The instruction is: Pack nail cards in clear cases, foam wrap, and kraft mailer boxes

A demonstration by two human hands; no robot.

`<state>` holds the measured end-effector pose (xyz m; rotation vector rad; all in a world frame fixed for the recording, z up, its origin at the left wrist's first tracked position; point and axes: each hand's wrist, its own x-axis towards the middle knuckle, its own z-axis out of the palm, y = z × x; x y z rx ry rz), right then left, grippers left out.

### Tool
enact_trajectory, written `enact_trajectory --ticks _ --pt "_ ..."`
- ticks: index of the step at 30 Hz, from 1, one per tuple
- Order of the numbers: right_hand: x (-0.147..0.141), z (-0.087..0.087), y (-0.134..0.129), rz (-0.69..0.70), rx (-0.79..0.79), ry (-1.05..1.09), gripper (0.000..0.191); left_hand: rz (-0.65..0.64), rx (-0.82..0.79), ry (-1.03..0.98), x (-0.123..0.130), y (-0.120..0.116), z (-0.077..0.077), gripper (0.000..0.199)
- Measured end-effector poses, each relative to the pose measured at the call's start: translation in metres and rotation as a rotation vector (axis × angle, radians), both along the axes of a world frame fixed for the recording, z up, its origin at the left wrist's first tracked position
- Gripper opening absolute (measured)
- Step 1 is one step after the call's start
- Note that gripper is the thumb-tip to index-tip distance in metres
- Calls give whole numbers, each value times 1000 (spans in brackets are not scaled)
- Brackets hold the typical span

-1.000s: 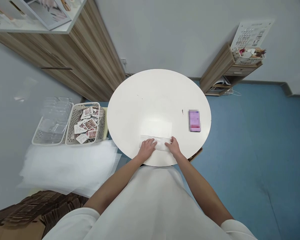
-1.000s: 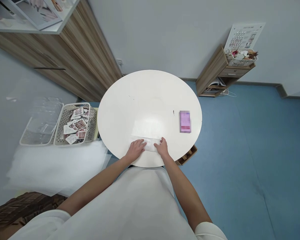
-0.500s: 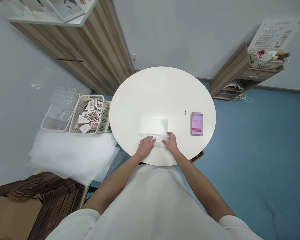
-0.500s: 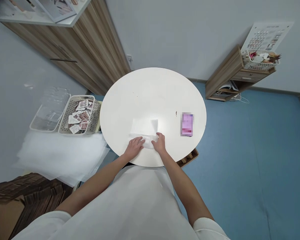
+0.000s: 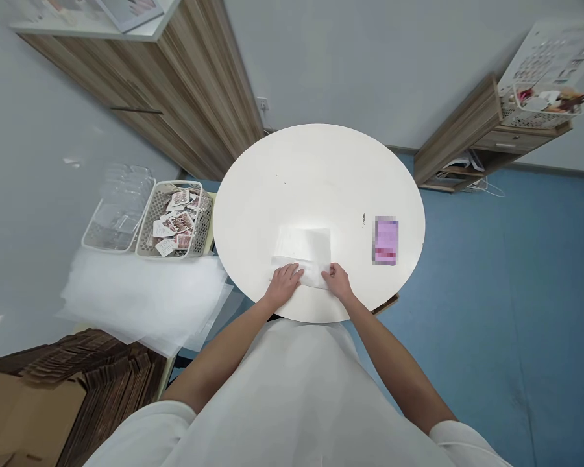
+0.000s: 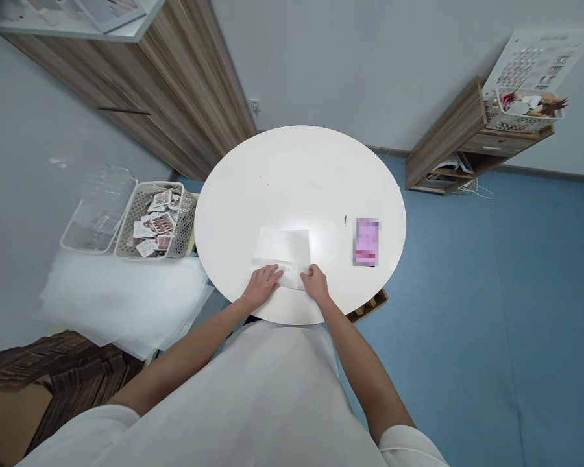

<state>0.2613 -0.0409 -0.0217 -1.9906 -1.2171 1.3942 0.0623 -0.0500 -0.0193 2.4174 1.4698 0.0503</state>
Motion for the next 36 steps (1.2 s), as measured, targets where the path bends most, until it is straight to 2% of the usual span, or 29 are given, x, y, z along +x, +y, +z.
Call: enact_trajectory --ticks 3,7,11,15,17,20,24,27,29,31,32,35,36 --pt "8 -4 0 -105 22 -45 15 -35 20 -9 12 9 1 35" --pt "15 -1 5 -247 16 38 14 -104 20 -37 29 18 3 36" --pt "5 7 12 -254 5 167 15 -122 -14 -53 34 17 6 37" --pt "-15 11 20 -88 -28 265 20 -111 -30 -106 27 12 9 47" --pt "-20 12 24 -5 -50 204 24 -107 -20 -122 23 9 10 54" --pt "-21 14 28 58 -44 108 28 -169 -21 -59 18 5 12 57" --pt "-15 24 26 137 45 -37 32 -207 -57 31 14 5 14 56" --pt "-16 28 21 388 176 -303 44 -211 -85 25 12 7 16 57" --pt "-20 28 20 556 210 -452 46 -193 -110 1 11 7 17 57" --pt "-25 28 21 636 200 -525 44 -62 -141 -39 9 6 15 57" --pt "-27 27 22 656 190 -548 43 74 -172 -64 7 4 14 58" --pt "-30 27 25 684 178 -579 40 608 -337 -176 1 1 10 64" --pt "-30 28 26 687 181 -575 39 746 -392 -239 -1 0 9 65"
